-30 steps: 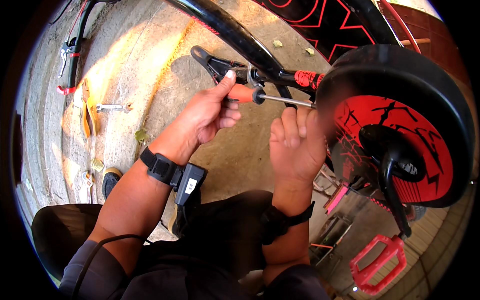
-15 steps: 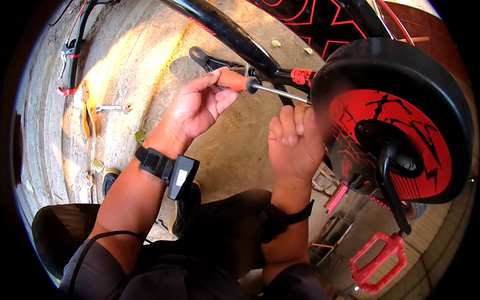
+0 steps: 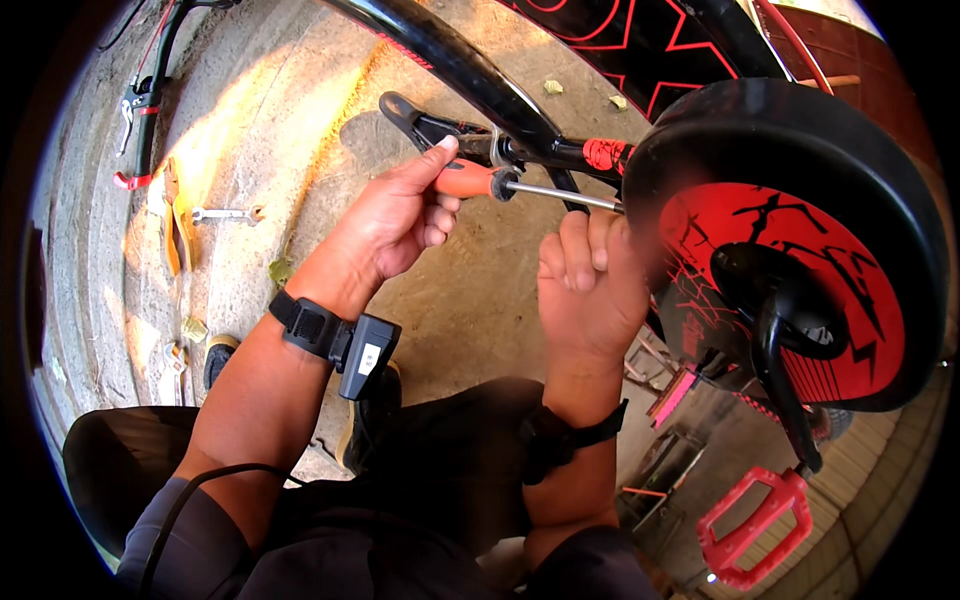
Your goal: The person uses a screwdriver to remove training wheels from a bicycle, then uses a wrench to remove a pedal. The person places the removed parts on the ground and continues to work on the bicycle.
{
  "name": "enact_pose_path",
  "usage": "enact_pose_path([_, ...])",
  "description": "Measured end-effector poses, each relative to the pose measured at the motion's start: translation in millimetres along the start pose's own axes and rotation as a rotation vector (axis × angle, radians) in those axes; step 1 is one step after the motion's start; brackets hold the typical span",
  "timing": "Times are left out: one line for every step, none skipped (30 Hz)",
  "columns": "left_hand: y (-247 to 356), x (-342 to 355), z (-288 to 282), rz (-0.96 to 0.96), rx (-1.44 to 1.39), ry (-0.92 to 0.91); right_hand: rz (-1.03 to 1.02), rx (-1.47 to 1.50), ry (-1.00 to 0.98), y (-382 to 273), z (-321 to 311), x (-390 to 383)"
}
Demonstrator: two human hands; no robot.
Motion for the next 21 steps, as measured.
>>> enact_pose_path([0,-1,1,-0.019,0.025,0.004,-0.001,-0.011,0.006,0,1,-1])
enact_pose_path([-1,-1,2,-0.038,0.051,0.007,-0.004,-0.029,0.007,0,2,-1])
enact_pose_path([-1,-1,2,-0.031,0.03,-0.001,-0.007,-0.046,0.008,0,2,-1])
enact_pose_path([-2,-2,2,-0.024,0.009,-0.008,-0.01,-0.068,0.003,0,2,-1])
enact_pose_path([-2,-2,2,-0.016,-0.012,-0.014,-0.012,-0.089,-0.002,0,3,0])
enact_pose_path([-1,-3,3,0.007,-0.127,-0.058,-0.008,-0.088,0.017,-1,4,0])
enact_pose_path([-1,-4,5,0.029,-0.241,-0.102,-0.005,-0.087,0.037,-1,4,1])
enact_pose_path([-1,-4,5,0.052,-0.355,-0.147,-0.003,-0.092,0.043,-1,3,1])
enact_pose_path([-1,-2,3,0.055,-0.387,-0.162,0.0,-0.097,0.05,-1,2,0])
enact_pose_path([-1,-1,0,0.06,-0.418,-0.179,0.001,-0.109,0.04,0,1,0])
enact_pose_path([-1,0,-2,0.065,-0.449,-0.196,0.001,-0.113,0.036,0,1,0])
enact_pose_path([-1,1,-3,0.083,-0.389,-0.186,0.0,-0.116,0.032,0,0,0])
enact_pose_path([-2,1,-3,0.101,-0.33,-0.177,-0.002,-0.113,0.034,0,-1,0])
enact_pose_path([-1,0,-2,0.119,-0.27,-0.167,-0.003,-0.113,0.037,1,-1,0])
enact_pose_path([-1,1,-3,0.104,-0.201,-0.128,-0.006,-0.112,0.04,1,-1,0])
enact_pose_path([1,2,-3,0.087,-0.132,-0.09,-0.008,-0.114,0.045,1,-1,0])
enact_pose_path([2,1,-4,0.07,-0.062,-0.051,-0.01,-0.117,0.05,1,0,1])
enact_pose_path([2,0,-5,0.049,-0.032,-0.049,-0.012,-0.119,0.055,1,0,0])
enact_pose_path([3,-2,-6,0.028,-0.001,-0.048,-0.015,-0.121,0.061,1,0,0])
enact_pose_path([3,-4,-7,0.007,0.03,-0.047,-0.017,-0.124,0.068,1,0,0])
enact_pose_path([4,-5,-7,-0.027,0.048,-0.045,-0.018,-0.127,0.075,1,0,0])
Point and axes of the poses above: each hand's wrist, its own x-axis towards the middle knuckle, its own z-axis out of the palm, y = z × x, the point moved 1 cm from there along x, towards the middle knuckle, and after that the axes turned 13 degrees about -x, right-handed, at the moved point
